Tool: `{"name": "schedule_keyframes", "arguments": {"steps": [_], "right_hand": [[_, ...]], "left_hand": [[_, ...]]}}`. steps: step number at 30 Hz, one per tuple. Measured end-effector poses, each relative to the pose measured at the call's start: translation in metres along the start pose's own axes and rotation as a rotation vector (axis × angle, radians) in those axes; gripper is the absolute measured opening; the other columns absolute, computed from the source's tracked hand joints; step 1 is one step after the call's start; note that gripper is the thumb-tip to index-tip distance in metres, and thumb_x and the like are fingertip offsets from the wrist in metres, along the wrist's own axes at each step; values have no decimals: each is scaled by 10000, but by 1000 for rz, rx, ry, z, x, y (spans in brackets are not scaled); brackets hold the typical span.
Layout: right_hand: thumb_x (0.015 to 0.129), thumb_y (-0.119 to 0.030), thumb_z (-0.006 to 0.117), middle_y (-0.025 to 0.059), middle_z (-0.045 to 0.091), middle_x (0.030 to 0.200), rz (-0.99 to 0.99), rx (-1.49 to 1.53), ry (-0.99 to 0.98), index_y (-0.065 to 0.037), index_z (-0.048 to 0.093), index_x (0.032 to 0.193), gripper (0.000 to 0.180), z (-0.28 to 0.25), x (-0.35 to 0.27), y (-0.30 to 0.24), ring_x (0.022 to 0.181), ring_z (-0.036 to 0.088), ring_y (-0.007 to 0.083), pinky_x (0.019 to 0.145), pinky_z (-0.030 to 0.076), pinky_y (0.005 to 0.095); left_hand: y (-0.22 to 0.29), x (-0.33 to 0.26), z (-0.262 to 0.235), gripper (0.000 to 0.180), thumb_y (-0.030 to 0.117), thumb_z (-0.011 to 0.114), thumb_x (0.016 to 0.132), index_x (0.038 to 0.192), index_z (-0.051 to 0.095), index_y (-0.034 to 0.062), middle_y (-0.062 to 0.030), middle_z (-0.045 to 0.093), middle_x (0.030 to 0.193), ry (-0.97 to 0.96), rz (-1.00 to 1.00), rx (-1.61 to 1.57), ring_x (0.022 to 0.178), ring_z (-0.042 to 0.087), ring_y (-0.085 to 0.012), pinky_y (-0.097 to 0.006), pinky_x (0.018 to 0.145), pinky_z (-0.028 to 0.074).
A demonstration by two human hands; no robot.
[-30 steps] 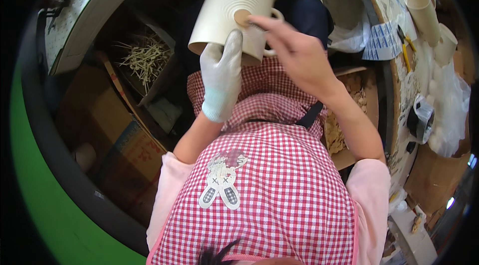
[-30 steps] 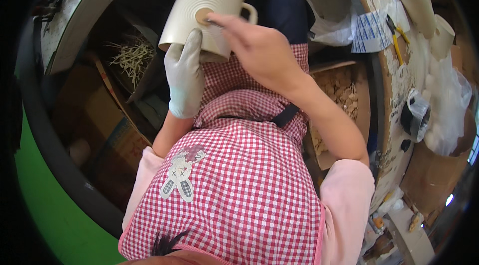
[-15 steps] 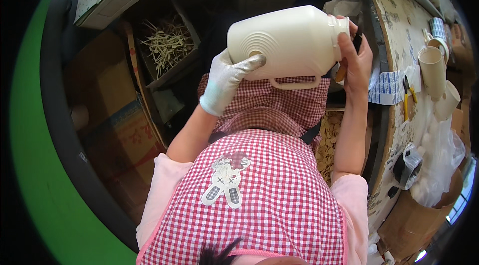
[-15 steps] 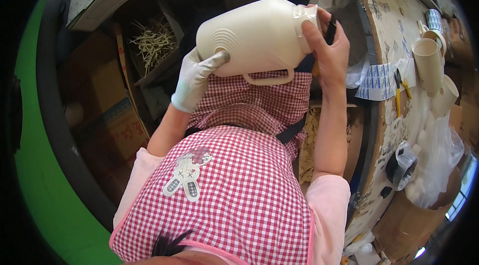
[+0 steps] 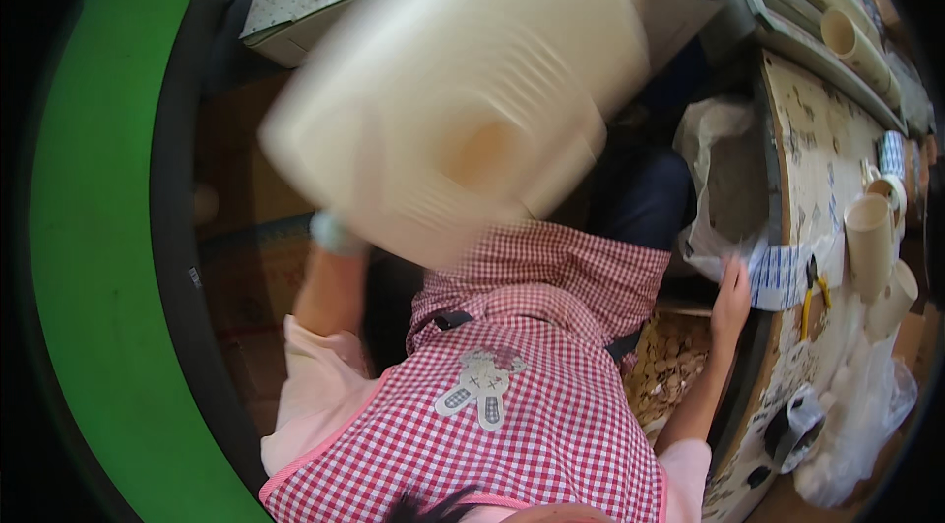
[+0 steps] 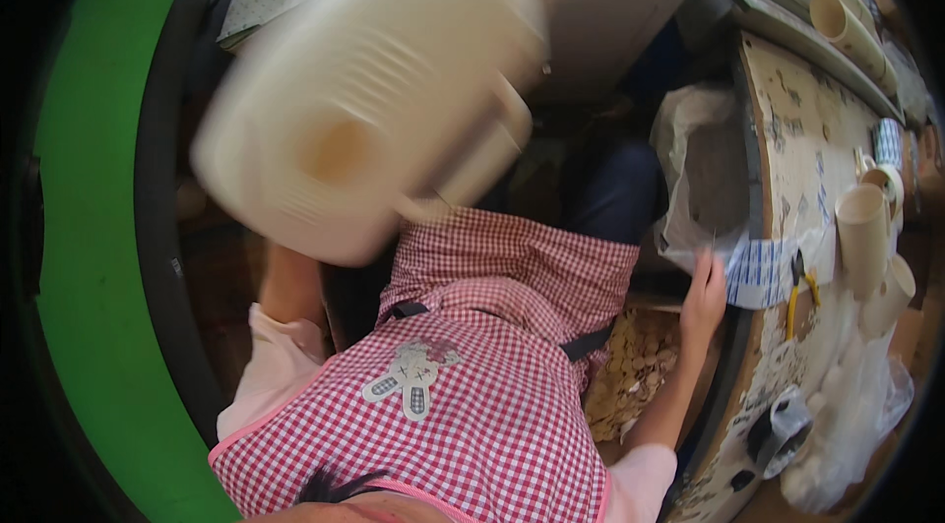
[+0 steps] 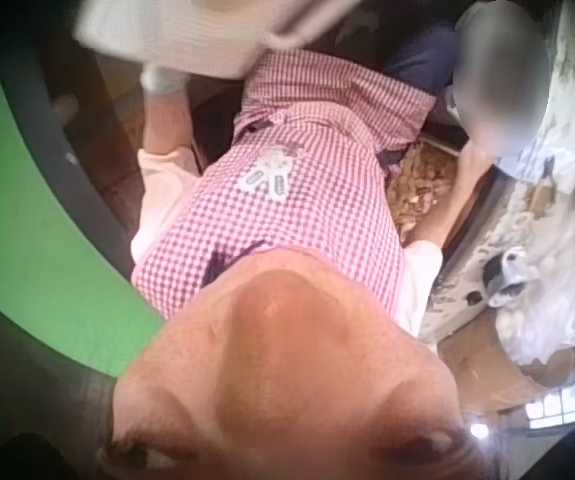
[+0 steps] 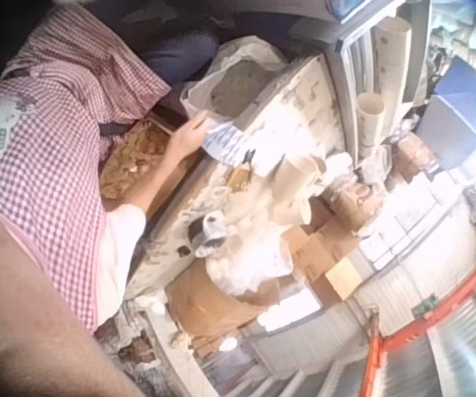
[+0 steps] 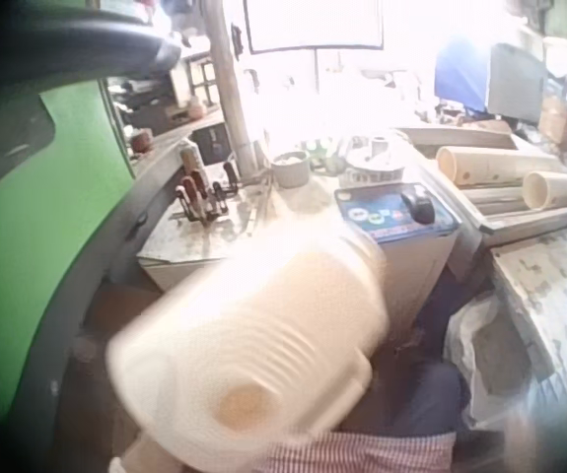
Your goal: The person assembles white plastic pitchers by inserting a circular wooden base into the bottom of each unit. They retrieve pitchers from a nearby machine, insert the base, and place the finished items on a table.
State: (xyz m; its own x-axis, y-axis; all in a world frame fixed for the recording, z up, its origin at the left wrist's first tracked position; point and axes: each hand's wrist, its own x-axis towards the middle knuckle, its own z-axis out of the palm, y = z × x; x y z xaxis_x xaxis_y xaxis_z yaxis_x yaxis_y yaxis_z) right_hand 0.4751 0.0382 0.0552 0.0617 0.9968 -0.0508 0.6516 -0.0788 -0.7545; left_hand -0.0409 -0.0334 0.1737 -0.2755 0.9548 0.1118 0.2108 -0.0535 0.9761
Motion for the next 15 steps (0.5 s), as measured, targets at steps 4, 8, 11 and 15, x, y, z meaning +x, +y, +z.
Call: {"name": "schedule_keyframes", "arguments": {"steps": [4,8,11,15], "right_hand": [[1035,-220,576,276,645,1069,227,-572,-207,23,568,1170,278,-27,-69,99,1009,613,486,854,496,502],[1003,-143,609,310,620,1230,337,-445,-216,59,524,1317,383,-5,-108,160,1177,593,468,996,467,496],[1013,-149,609,323,550,1411,358,-505,-192,93,432,1458,537,14,-114,171,1332,528,444,1103,424,462],[1032,-185,610,298,445,1543,499,-415,-203,101,330,1538,645,13,-106,158,1433,442,407,1179,367,433]], "left_hand": [[50,103,-148,531,235,684,975,1441,552,16,-135,663,1307,482,272,306,1194,614,-254,-390,1026,502],[80,210,-232,512,243,670,975,1427,570,22,-135,676,1282,657,317,540,1151,634,-248,-381,999,514],[73,267,-263,499,249,659,976,1416,583,26,-135,686,1263,709,247,639,1119,649,-244,-375,978,523],[49,315,-291,483,257,645,976,1401,601,32,-135,699,1238,721,134,689,1077,668,-239,-367,951,534]]}}
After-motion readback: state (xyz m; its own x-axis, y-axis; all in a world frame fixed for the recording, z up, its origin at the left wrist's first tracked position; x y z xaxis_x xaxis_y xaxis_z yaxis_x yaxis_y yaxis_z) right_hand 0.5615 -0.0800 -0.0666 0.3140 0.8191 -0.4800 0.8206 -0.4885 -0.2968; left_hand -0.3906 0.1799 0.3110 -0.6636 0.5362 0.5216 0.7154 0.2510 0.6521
